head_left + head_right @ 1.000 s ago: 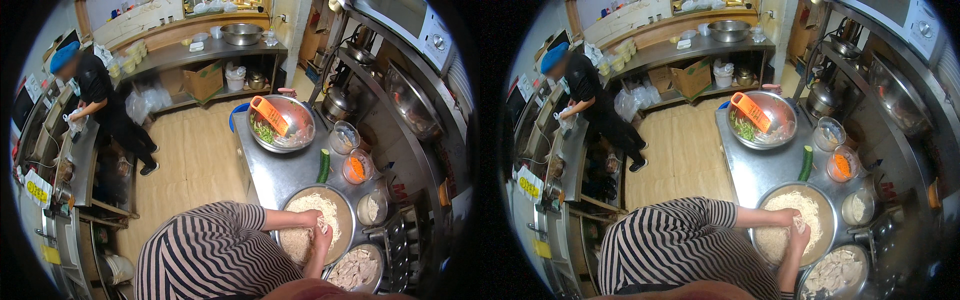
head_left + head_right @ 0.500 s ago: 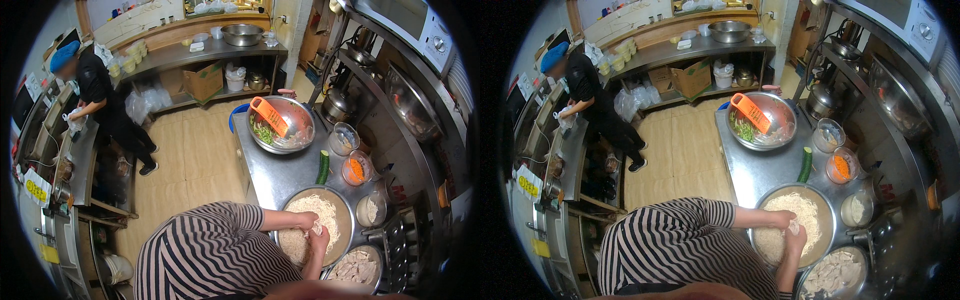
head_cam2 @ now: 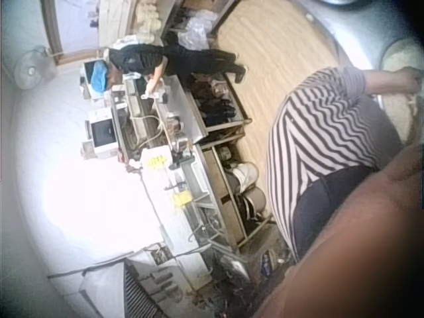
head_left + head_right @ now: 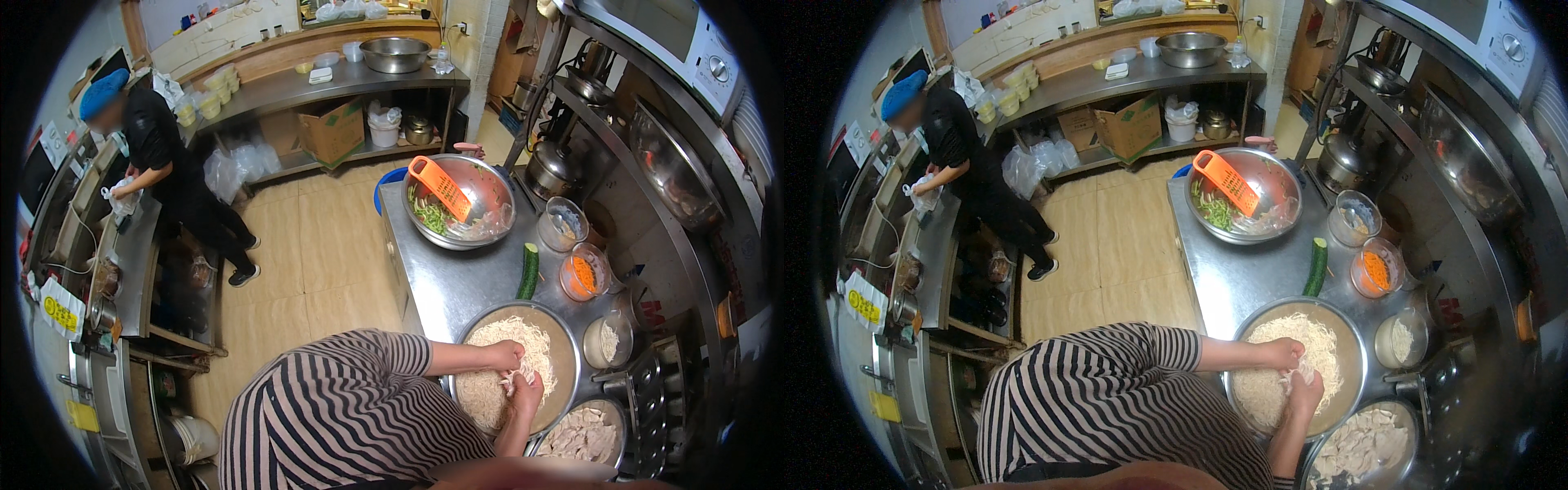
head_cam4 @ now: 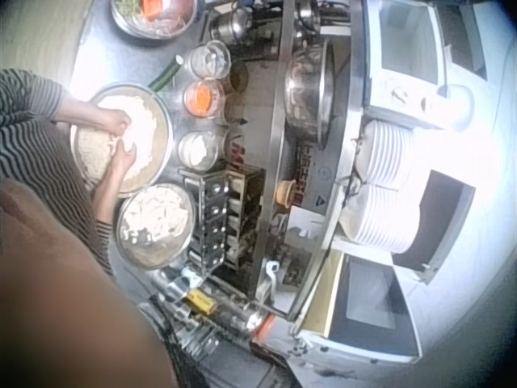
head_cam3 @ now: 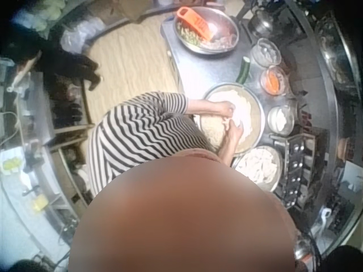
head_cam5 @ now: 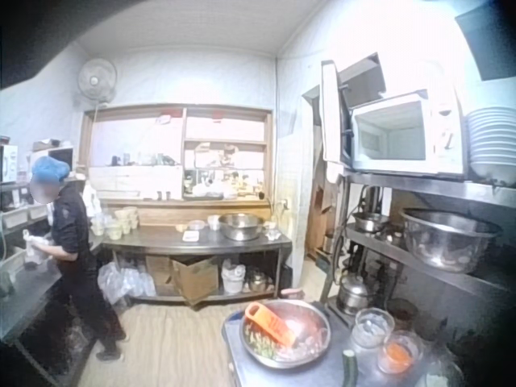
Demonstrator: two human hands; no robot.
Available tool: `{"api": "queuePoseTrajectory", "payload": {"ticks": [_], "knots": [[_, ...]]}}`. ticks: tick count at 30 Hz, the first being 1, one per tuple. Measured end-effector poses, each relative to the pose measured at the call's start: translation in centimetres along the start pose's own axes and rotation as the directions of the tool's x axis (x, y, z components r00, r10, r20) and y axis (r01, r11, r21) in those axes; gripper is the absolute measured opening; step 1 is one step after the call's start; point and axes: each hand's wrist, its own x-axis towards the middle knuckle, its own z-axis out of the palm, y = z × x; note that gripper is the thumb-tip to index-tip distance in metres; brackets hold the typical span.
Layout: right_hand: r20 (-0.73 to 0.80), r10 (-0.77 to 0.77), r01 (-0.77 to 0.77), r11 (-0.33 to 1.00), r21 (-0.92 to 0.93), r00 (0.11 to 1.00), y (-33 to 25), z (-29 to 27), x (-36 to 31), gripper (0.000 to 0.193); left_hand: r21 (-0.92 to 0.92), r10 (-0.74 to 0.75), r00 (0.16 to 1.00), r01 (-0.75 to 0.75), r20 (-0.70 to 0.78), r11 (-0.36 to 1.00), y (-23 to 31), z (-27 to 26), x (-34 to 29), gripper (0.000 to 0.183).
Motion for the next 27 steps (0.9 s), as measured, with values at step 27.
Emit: {"api": "queuePoseTrajectory", "payload": {"ticks": [27], "knots": [[0.001, 0.022, -0.022, 0.996, 0.081, 1.0, -0.7, 0.5, -0.9, 0.017, 0.241, 0.164, 0.986, -0.156, -0.014, 0.958, -0.2, -0.1, 0.3, 0.014]]}}
